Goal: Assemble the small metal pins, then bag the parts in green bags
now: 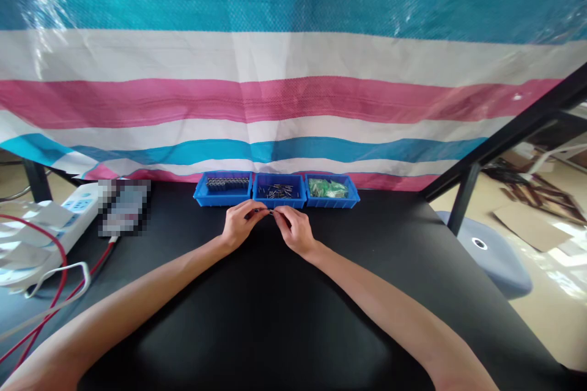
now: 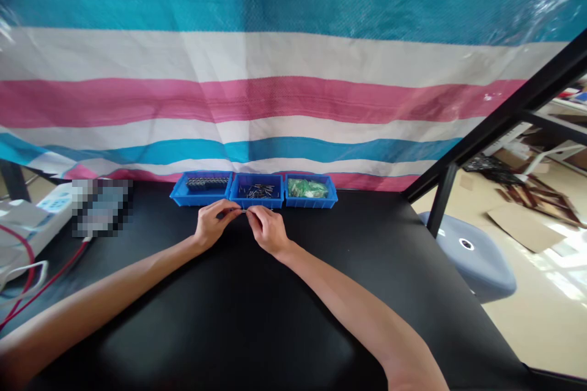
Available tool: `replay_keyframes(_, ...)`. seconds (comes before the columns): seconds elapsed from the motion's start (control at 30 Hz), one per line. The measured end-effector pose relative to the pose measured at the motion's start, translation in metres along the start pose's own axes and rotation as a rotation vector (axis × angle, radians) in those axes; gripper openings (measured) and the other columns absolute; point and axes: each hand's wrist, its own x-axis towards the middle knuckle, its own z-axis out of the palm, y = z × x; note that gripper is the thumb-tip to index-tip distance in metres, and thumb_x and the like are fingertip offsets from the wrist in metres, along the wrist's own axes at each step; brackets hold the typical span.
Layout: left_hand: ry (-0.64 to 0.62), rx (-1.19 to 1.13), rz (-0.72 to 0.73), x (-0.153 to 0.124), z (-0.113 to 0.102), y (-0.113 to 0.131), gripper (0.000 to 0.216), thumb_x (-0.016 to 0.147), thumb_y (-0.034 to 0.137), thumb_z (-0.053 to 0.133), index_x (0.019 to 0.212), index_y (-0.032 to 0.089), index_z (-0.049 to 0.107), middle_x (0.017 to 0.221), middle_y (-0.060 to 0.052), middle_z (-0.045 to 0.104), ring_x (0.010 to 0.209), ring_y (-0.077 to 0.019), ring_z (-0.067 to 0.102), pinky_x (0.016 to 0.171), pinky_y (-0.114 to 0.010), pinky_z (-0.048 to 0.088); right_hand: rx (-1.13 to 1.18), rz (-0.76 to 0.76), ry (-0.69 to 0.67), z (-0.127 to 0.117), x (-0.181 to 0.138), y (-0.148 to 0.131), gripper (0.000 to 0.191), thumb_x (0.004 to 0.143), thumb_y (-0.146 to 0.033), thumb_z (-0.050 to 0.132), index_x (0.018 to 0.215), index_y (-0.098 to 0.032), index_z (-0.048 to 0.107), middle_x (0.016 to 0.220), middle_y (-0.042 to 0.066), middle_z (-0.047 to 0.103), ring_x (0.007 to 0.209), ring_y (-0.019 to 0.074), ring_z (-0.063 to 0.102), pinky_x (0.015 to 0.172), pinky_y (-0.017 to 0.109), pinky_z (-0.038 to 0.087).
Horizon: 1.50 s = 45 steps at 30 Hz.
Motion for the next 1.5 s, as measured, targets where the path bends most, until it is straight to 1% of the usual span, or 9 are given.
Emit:
replay_keyframes(0.27,0.033,0.001,0.039,0.0,-0.002,0.001,0.018,0.085,0.035,0.063,0.082,0.018,0.067,0.077,-0.002,0.069,0.06,-0.0105,0.058,0.062,-0.022,0.049,-0.047,-0.004,-0.057,0.006,0.0,0.005,0.022,0.095,-0.028,0.044,0.093,-0.02,0.065,0.085,0.005,0.068,0.077,0.017,0.065,0.071,0.027,0.05)
replay_keyframes(0.37,0.011,-0.047,-0.006,-0.002,-0.002,0.003,0.017,0.086,0.034,0.062,0.082,0.018,0.066,0.082,-0.003,0.071,0.059,-0.0099,0.06,0.061,-0.021,0.049,-0.062,0.004,-0.079,0.007,-0.001,0.006,0.024,0.095,-0.028,0.044,0.09,-0.02,0.065,0.082,0.005,0.067,0.074,0.0166,0.064,0.069,0.027,0.05)
replay_keyframes(0.47,-0.002,-0.119,-0.087,-0.004,-0.002,0.006,0.015,0.089,0.03,0.057,0.086,0.017,0.063,0.09,-0.003,0.073,0.047,-0.0055,0.056,0.053,-0.019,0.047,-0.069,0.013,-0.068,0.006,-0.001,0.006,0.024,0.095,-0.027,0.044,0.086,-0.019,0.065,0.079,0.005,0.067,0.073,0.0165,0.064,0.068,0.027,0.049)
replay_keyframes(0.57,0.005,-0.134,-0.122,-0.005,-0.002,0.007,0.014,0.09,0.03,0.055,0.088,0.017,0.06,0.088,-0.003,0.074,0.042,-0.0044,0.054,0.048,-0.017,0.045,-0.068,0.015,-0.055,0.005,0.0,0.006,0.023,0.095,-0.025,0.045,0.086,-0.018,0.065,0.08,0.004,0.066,0.073,0.0165,0.064,0.068,0.026,0.048)
replay_keyframes(0.73,0.001,-0.075,-0.084,-0.005,-0.002,0.003,0.016,0.091,0.03,0.054,0.089,0.017,0.061,0.076,-0.001,0.072,0.06,-0.0101,0.066,0.062,-0.019,0.05,-0.071,0.013,-0.048,0.005,0.002,0.005,0.023,0.095,-0.024,0.044,0.086,-0.018,0.065,0.08,0.005,0.066,0.073,0.016,0.063,0.069,0.026,0.048)
replay_keyframes(0.87,0.014,-0.004,-0.022,-0.005,-0.002,0.0,0.019,0.092,0.028,0.051,0.1,0.016,0.063,0.083,-0.003,0.071,0.068,-0.0105,0.066,0.067,-0.019,0.05,-0.065,0.007,-0.034,0.005,0.002,0.005,0.023,0.095,-0.024,0.043,0.088,-0.018,0.064,0.081,0.005,0.067,0.075,0.0164,0.064,0.071,0.026,0.049)
replay_keyframes(1.07,-0.036,-0.011,0.061,-0.002,-0.004,0.004,0.024,0.095,0.024,0.046,0.109,0.017,0.064,0.096,-0.006,0.07,0.08,-0.0128,0.065,0.075,-0.021,0.05,-0.024,0.029,-0.018,0.002,0.002,0.002,0.021,0.094,-0.023,0.043,0.106,-0.018,0.06,0.096,0.006,0.069,0.084,0.017,0.066,0.077,0.026,0.05)
replay_keyframes(1.33,-0.003,0.007,0.016,-0.004,-0.001,-0.003,0.016,0.09,0.028,0.056,0.096,0.017,0.066,0.086,-0.003,0.071,0.069,-0.0108,0.064,0.068,-0.019,0.05,0.003,0.034,-0.037,0.0,0.0,0.0,0.024,0.094,-0.023,0.044,0.113,-0.019,0.058,0.098,0.006,0.069,0.083,0.0154,0.066,0.077,0.025,0.052)
replay_keyframes(1.5,0.008,0.003,-0.007,-0.006,0.001,-0.006,0.016,0.088,0.031,0.059,0.092,0.017,0.064,0.077,-0.001,0.07,0.062,-0.0098,0.064,0.063,-0.018,0.049,0.005,0.011,-0.039,0.0,-0.001,-0.001,0.023,0.093,-0.021,0.045,0.11,-0.019,0.059,0.101,0.006,0.068,0.085,0.016,0.066,0.078,0.026,0.052)
